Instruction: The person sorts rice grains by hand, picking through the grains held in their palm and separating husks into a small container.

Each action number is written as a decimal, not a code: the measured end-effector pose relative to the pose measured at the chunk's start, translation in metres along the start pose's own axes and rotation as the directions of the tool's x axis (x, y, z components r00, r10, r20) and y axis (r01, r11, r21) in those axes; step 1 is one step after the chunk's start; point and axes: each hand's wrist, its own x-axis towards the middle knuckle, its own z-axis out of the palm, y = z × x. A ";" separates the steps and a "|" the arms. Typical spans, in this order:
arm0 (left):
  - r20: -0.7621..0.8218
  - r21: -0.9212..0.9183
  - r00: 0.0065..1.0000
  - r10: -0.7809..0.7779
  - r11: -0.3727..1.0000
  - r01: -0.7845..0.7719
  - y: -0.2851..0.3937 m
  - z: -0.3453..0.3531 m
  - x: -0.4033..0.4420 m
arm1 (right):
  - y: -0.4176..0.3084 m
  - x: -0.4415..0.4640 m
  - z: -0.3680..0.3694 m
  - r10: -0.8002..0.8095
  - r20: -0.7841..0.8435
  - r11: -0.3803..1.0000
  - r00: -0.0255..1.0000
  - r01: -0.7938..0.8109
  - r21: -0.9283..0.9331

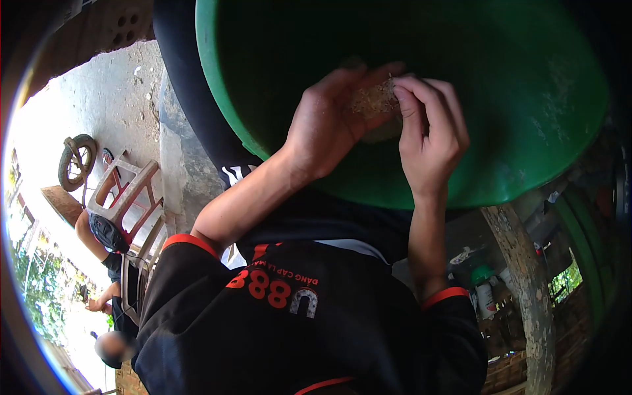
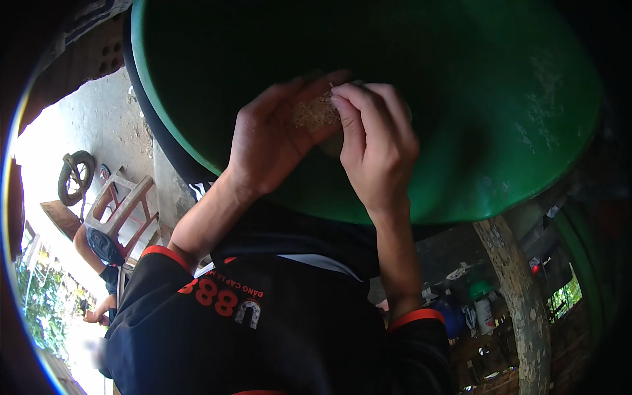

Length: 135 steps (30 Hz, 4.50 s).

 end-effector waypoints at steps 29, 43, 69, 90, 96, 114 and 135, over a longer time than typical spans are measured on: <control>0.025 0.120 0.999 -0.036 0.992 0.033 -0.001 -0.003 0.006 | 0.011 -0.012 0.000 0.075 0.014 0.978 0.997 -0.076 0.193; 0.045 0.039 0.998 -0.041 0.998 0.040 0.001 0.000 0.005 | 0.016 -0.020 -0.008 0.310 0.065 0.890 0.949 -0.313 0.331; 0.032 -0.051 0.994 0.103 0.994 -0.102 0.004 0.000 -0.002 | -0.017 -0.013 0.016 -0.053 0.069 0.998 0.996 0.054 -0.017; 0.013 -0.165 0.990 0.144 0.976 -0.139 0.007 0.000 -0.003 | -0.009 -0.008 0.002 0.475 0.434 0.326 0.766 -0.611 0.721; -0.023 -0.154 0.986 0.165 0.974 -0.166 0.007 0.004 -0.001 | 0.017 -0.030 -0.015 0.504 0.103 0.785 0.857 -0.505 0.360; 0.082 -0.210 0.978 0.192 0.962 -0.171 0.006 0.006 -0.006 | -0.021 -0.004 0.016 -0.064 0.004 0.997 0.998 0.063 0.052; -0.118 -0.170 0.981 0.152 0.971 -0.171 0.005 -0.006 -0.003 | 0.006 -0.021 -0.011 0.427 0.001 0.847 0.904 -0.400 0.351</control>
